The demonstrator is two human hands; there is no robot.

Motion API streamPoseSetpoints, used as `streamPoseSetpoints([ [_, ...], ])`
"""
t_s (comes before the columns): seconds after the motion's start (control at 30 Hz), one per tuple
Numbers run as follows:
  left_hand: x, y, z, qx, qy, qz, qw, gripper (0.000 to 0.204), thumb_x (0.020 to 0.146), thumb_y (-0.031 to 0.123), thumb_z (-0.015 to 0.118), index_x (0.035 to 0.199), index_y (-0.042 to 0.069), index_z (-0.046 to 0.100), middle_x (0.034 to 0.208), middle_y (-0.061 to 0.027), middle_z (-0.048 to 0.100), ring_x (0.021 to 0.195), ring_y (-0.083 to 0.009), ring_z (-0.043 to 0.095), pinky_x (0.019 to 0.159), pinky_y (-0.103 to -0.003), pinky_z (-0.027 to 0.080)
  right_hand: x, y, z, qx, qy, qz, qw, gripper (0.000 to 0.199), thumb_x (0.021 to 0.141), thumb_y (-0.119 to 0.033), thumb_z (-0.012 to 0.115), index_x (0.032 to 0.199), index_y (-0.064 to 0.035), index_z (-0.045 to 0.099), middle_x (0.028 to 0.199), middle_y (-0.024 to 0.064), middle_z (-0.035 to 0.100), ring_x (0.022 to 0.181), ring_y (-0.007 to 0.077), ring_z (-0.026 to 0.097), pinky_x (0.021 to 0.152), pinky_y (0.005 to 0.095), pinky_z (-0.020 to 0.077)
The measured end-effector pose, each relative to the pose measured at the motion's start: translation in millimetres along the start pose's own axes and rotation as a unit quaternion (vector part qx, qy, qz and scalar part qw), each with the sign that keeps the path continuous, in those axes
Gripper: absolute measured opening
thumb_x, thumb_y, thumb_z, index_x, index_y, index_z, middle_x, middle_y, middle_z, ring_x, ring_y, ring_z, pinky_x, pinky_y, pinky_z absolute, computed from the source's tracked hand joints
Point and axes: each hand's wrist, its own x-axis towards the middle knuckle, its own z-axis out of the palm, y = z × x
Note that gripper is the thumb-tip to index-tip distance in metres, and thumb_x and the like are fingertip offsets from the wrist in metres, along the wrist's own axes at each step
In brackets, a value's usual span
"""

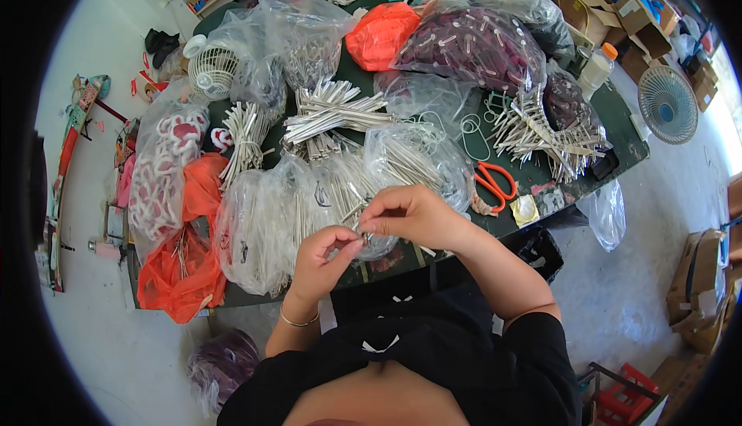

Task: Assembling small white and silver decorative star or cross-shaped items from components on a workbench.

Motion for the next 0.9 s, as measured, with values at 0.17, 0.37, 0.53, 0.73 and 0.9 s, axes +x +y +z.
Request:
streamPoseSetpoints([
  [0.17, 2.8, 7.6, -7.5, -0.349, -0.172, -0.113, 0.914, 0.021, 0.093, 0.011, 0.056, 0.106, -0.004, 0.06, 0.095, -0.0103, 0.065, 0.09, -0.0168, 0.062, 0.082, -0.028, 0.047, 1.7, -14.6, 1.3, -0.058, -0.12, -0.142, 0.981, 0.009, 0.084, -0.005, 0.068, 0.092, -0.003, 0.07, 0.086, 0.0038, 0.062, 0.078, 0.0124, 0.059, 0.068, 0.0249, 0.046],
  [0.37, 7.1, -6.3, 0.9, -0.568, -0.292, -0.165, 0.751, 0.024, 0.092, 0.017, 0.058, 0.102, -0.004, 0.062, 0.088, -0.0115, 0.064, 0.083, -0.0214, 0.062, 0.076, -0.03, 0.048, 5.0, -17.1, -0.4, -0.014, -0.167, -0.16, 0.973, 0.01, 0.084, -0.006, 0.069, 0.093, -0.0054, 0.071, 0.087, 0.0026, 0.058, 0.079, 0.0123, 0.058, 0.068, 0.0251, 0.0451],
  [0.53, 5.3, -9.2, 5.7, -0.596, -0.278, -0.183, 0.731, 0.019, 0.092, 0.011, 0.057, 0.1, -0.005, 0.063, 0.083, -0.0111, 0.064, 0.08, -0.0214, 0.062, 0.076, -0.03, 0.048, 5.6, -14.5, -4.3, -0.025, -0.187, -0.182, 0.965, 0.011, 0.081, -0.001, 0.069, 0.092, -0.002, 0.071, 0.087, 0.0067, 0.06, 0.08, 0.0152, 0.058, 0.069, 0.0261, 0.0454],
  [0.73, 8.6, 5.5, 3.3, -0.342, 0.049, -0.093, 0.934, 0.012, 0.089, 0.001, 0.06, 0.097, -0.005, 0.064, 0.087, -0.0108, 0.066, 0.077, -0.0154, 0.063, 0.07, -0.026, 0.05, 11.9, 14.7, 9.7, 0.12, 0.042, -0.035, 0.991, 0.023, 0.088, -0.007, 0.065, 0.109, 0.0008, 0.063, 0.09, 0.0024, 0.062, 0.082, 0.0096, 0.058, 0.075, 0.0234, 0.0473],
  [0.9, 9.5, -1.8, 8.2, -0.226, 0.106, -0.011, 0.968, 0.012, 0.088, -0.001, 0.061, 0.099, -0.005, 0.064, 0.088, -0.0087, 0.067, 0.08, -0.0117, 0.064, 0.072, -0.023, 0.05, 10.2, 20.1, 23.5, 0.12, 0.085, -0.006, 0.989, 0.024, 0.09, -0.008, 0.062, 0.113, 0.0006, 0.062, 0.092, 0.0015, 0.063, 0.082, 0.007, 0.058, 0.074, 0.0222, 0.0486],
])
